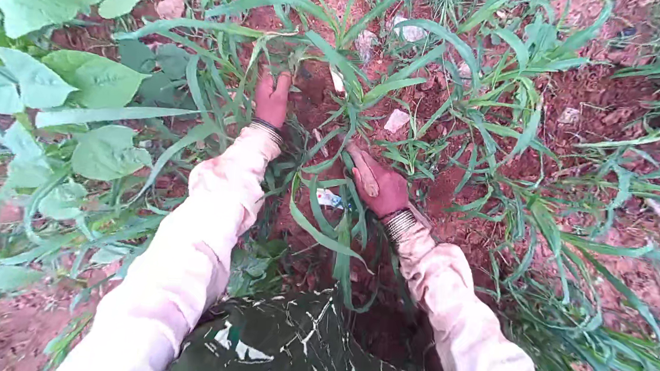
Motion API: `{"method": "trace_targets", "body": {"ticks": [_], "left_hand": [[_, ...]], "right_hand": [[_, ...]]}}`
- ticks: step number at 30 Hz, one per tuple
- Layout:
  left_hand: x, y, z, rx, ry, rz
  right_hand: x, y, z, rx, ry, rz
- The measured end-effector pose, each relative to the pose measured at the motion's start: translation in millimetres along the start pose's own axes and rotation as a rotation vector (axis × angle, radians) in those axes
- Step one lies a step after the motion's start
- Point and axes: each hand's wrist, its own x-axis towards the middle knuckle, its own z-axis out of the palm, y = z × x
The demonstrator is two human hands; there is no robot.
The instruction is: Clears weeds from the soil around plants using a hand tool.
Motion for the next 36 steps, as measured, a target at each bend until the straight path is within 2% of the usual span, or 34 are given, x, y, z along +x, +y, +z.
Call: {"method": "trace_targets", "body": {"ticks": [2, 3, 5, 8, 10, 12, 17, 23, 25, 28, 32, 34, 36], "left_hand": [[2.9, 6.2, -3.8, -0.114, 0.036, 0.018], [2.5, 7.3, -2.6, -0.079, 0.017, 0.023], [3.5, 13.6, -0.6, 0.185, -0.144, 0.009], [-3.9, 24.7, 18.1, 0.731, -0.494, -0.088], [-10.6, 28.9, 40.4, 0.928, -0.637, -0.084], [-15.0, 34.5, 59.4, 1.018, -0.710, -0.026], [-4.3, 31.3, 77.3, 1.070, -0.808, 0.139], [13.6, 10.2, 68.5, 1.078, -0.863, 0.170], [7.8, 13.8, 67.4, 1.006, -0.844, 0.116], [0.6, 2.4, 66.1, 0.861, -0.751, 0.137], [0.7, -14.1, 66.7, 0.701, -0.685, 0.166], [2.3, -18.2, 66.4, 0.655, -0.670, 0.169], [4.1, -15.5, 65.3, 0.690, -0.697, 0.160]], "right_hand": [[21.8, -21.8, -12.8, 0.004, -0.109, -0.003], [15.4, -19.2, -15.4, 0.014, -0.140, -0.010], [-14.5, 1.2, -15.3, 0.065, -0.118, -0.019], [-61.7, 44.4, -3.1, 0.130, 0.078, -0.051], [-75.0, 61.3, -1.5, 0.141, 0.147, -0.060], [-78.1, 61.9, -2.1, 0.120, 0.175, -0.056], [-82.1, 60.5, 2.9, 0.144, 0.165, -0.043], [-89.0, 73.8, -1.1, 0.159, 0.213, -0.097], [-96.0, 73.4, -15.5, 0.063, 0.253, -0.112], [-91.6, 67.9, -34.4, 0.042, 0.264, -0.067], [-52.3, 30.0, -31.3, 0.030, 0.120, 0.006], [-52.1, 19.7, -38.3, 0.025, 0.050, 0.028], [-66.5, 29.9, -47.9, 0.060, 0.079, 0.019]]}}
